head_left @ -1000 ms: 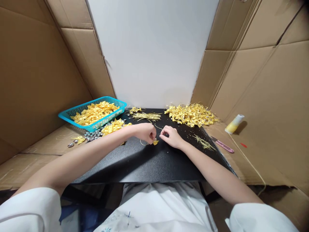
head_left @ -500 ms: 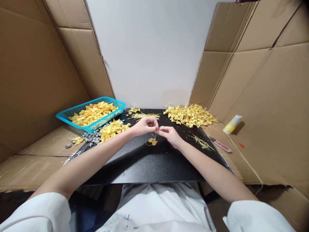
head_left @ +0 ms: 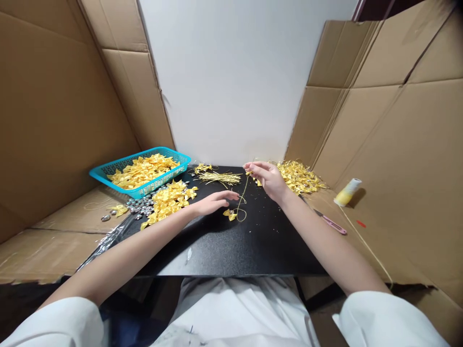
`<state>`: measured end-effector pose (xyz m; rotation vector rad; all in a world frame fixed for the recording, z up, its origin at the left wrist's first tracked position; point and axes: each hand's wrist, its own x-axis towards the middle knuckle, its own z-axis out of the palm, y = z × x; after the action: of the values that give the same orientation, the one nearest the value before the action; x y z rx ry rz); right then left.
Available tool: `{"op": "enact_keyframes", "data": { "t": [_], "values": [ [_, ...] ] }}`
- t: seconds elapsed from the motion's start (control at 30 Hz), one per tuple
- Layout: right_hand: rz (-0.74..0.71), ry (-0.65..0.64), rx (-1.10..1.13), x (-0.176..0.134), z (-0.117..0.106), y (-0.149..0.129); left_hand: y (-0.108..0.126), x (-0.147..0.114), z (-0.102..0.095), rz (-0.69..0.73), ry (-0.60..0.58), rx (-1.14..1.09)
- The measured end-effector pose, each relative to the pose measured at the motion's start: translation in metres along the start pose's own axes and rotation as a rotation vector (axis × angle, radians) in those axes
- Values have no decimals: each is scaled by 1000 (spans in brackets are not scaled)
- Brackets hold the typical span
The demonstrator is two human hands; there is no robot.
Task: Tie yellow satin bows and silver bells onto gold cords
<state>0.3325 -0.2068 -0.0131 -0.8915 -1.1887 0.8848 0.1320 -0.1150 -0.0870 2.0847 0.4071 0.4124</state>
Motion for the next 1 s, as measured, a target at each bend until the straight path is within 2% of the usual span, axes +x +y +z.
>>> {"op": "enact_keyframes", "data": {
  "t": [0.2, 0.33, 0.53, 0.77, 0.83, 1.0],
  "values": [
    [-59, -32, 36, 25, -3, -37, -4, 3, 1, 40, -38, 293],
    [-73, -32, 44, 46, -7, -56, -6, 4, 0, -25, -8, 440],
    [-121, 13, -3, 66, -14, -73, -9, 5, -4, -24, -40, 470],
    [-170, 33, 5, 53, -16, -90, -8, 11, 1, -98, -87, 444],
    [-197, 30, -9, 47, -18, -95, -6, 9, 3, -46, -86, 467],
    [-242, 40, -57, 34, -24, -103, -3, 0, 7, 195, -80, 567]
  ]
}}
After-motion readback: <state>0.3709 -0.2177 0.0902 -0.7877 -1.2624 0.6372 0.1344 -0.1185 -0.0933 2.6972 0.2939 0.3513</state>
